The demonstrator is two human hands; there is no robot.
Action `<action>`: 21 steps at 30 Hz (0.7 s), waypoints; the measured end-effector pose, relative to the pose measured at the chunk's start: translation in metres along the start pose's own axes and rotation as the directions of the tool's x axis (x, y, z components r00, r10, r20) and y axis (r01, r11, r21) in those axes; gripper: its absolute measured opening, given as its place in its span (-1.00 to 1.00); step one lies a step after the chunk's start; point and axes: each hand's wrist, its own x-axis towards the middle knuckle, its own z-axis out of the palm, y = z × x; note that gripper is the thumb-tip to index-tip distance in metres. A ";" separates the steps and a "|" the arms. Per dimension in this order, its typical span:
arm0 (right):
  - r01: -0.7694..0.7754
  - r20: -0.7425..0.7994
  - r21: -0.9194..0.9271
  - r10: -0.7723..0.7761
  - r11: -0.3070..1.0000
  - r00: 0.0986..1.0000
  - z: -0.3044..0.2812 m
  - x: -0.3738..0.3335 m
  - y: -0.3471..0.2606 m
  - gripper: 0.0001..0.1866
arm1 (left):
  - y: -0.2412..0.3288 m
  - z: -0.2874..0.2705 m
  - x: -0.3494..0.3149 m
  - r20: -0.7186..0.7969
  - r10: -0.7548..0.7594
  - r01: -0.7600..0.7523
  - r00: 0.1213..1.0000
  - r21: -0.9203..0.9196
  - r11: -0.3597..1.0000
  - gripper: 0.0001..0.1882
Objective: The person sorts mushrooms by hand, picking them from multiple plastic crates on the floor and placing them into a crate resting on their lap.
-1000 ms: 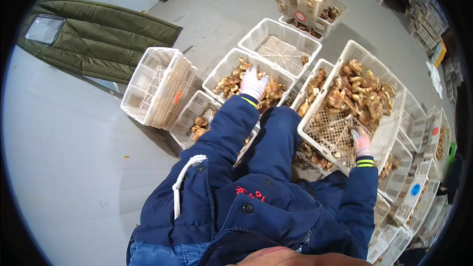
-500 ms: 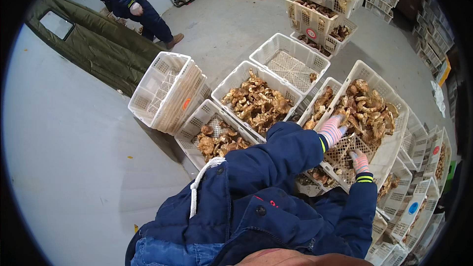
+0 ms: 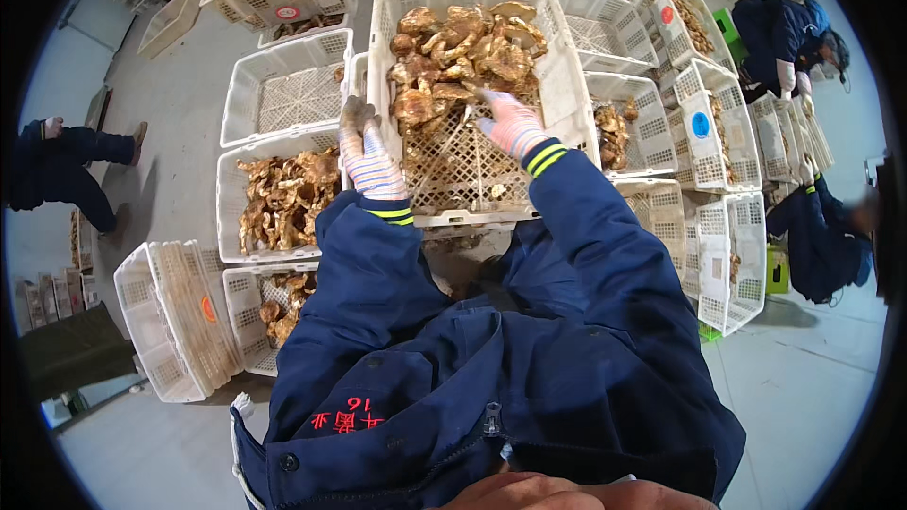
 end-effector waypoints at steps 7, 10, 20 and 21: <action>0.184 0.109 -0.521 -0.148 0.833 0.983 0.046 0.044 -0.050 -0.47 | 0.017 -0.005 -0.002 0.054 -0.031 0.030 0.998 0.020 0.999 -0.62; 0.139 0.059 -0.547 -0.128 0.825 0.990 0.055 0.061 -0.035 -0.54 | 0.012 -0.007 0.000 0.112 0.040 -0.058 0.993 0.166 0.984 -0.62; -0.047 0.101 0.048 0.042 0.998 0.994 -0.023 0.014 0.012 -0.70 | -0.005 -0.011 -0.004 0.482 -0.359 0.231 0.799 0.305 0.924 -0.71; -0.167 0.117 0.164 0.149 0.972 0.982 -0.026 0.007 0.019 -0.73 | -0.018 -0.014 -0.006 0.506 -0.511 0.436 0.695 0.269 0.859 -0.71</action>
